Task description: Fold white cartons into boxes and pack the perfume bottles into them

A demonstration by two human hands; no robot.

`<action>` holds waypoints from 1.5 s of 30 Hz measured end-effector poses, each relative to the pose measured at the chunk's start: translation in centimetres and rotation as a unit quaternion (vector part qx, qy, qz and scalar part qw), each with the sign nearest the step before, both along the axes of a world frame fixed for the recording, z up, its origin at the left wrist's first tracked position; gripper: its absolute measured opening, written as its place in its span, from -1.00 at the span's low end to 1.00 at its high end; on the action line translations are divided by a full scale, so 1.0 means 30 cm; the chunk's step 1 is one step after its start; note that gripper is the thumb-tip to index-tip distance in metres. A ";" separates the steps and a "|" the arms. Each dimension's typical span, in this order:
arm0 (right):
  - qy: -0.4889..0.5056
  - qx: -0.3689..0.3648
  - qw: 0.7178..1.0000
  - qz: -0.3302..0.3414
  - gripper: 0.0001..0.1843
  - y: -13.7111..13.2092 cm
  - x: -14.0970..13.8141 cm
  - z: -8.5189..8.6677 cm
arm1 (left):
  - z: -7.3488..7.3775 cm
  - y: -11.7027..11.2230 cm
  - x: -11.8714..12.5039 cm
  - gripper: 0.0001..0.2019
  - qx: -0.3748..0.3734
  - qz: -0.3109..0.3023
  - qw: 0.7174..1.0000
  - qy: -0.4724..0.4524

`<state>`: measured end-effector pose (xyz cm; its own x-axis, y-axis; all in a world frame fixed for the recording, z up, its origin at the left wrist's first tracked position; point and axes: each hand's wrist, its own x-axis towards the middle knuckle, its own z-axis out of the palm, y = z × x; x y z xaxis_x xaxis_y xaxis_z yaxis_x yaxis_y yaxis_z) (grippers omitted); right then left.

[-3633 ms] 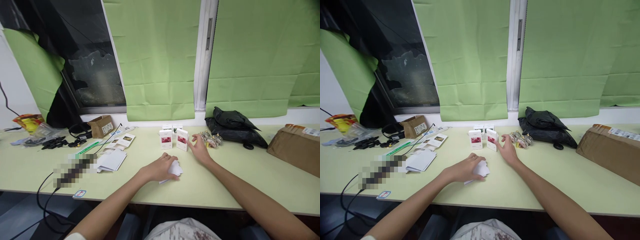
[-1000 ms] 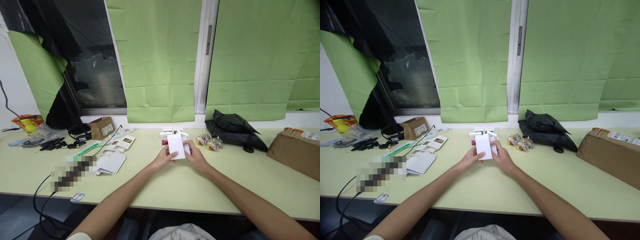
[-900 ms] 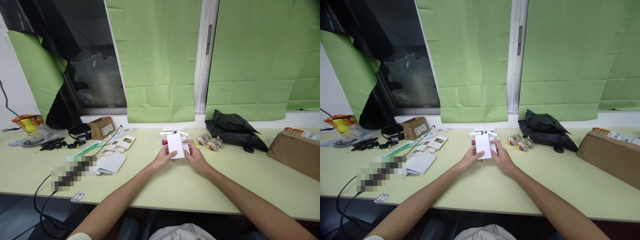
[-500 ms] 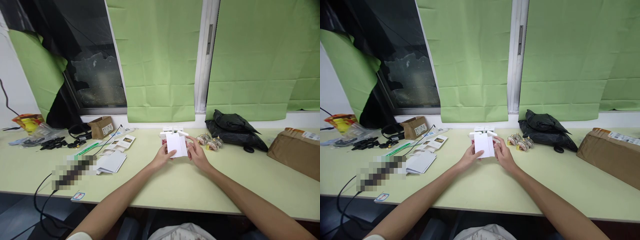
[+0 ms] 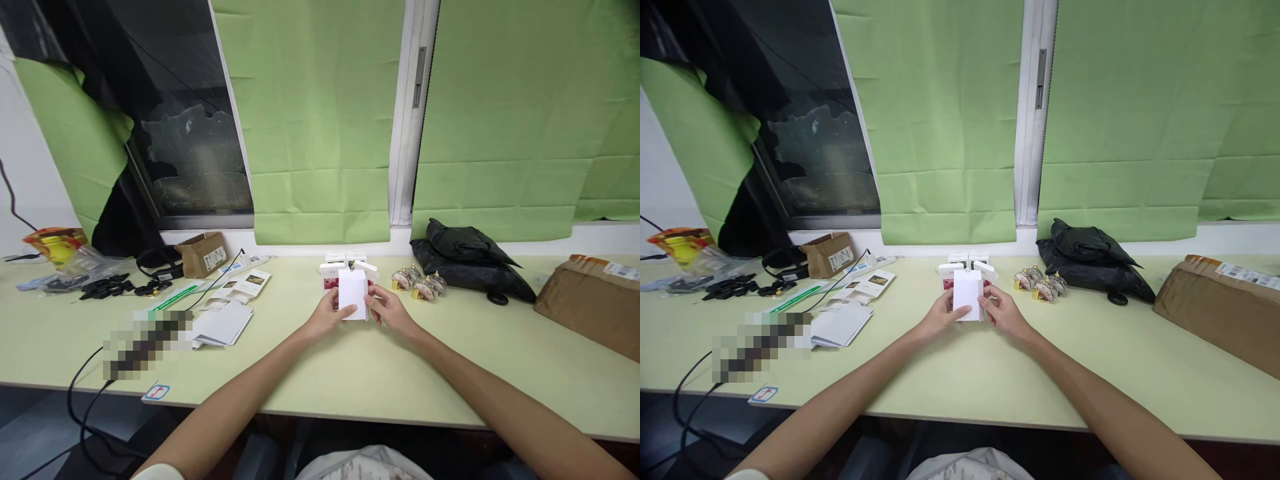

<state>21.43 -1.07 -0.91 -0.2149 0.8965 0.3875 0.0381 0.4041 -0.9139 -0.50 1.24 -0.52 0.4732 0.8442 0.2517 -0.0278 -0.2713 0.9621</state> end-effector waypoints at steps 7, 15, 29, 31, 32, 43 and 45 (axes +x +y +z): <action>-0.008 -0.013 1.000 -0.011 -0.49 -0.001 -0.004 -0.005 | 0.003 -0.010 0.013 -0.32 0.011 -0.037 0.999 -0.021; -0.013 -0.011 1.000 -0.020 -0.48 0.007 -0.003 -0.013 | 0.000 -0.016 0.016 -0.32 0.010 -0.048 0.998 -0.026; -0.117 0.124 0.977 -0.128 -0.57 0.008 0.012 0.001 | -0.012 -0.009 0.004 -0.32 0.022 -0.035 0.999 0.025; -0.131 0.156 0.966 -0.162 -0.60 0.009 0.013 0.001 | -0.010 -0.010 0.007 -0.35 0.029 -0.019 0.999 0.030; -0.133 0.171 0.960 -0.176 -0.61 0.011 0.014 0.000 | -0.010 -0.010 0.008 -0.37 0.034 -0.008 0.999 0.032; -0.131 0.189 0.937 -0.264 -0.65 0.076 0.092 -0.020 | -0.007 -0.005 -0.002 -0.60 0.099 0.070 0.991 0.053; -0.139 0.172 0.940 -0.258 -0.64 0.086 0.100 -0.028 | -0.003 -0.002 -0.004 -0.60 0.105 0.072 0.990 0.060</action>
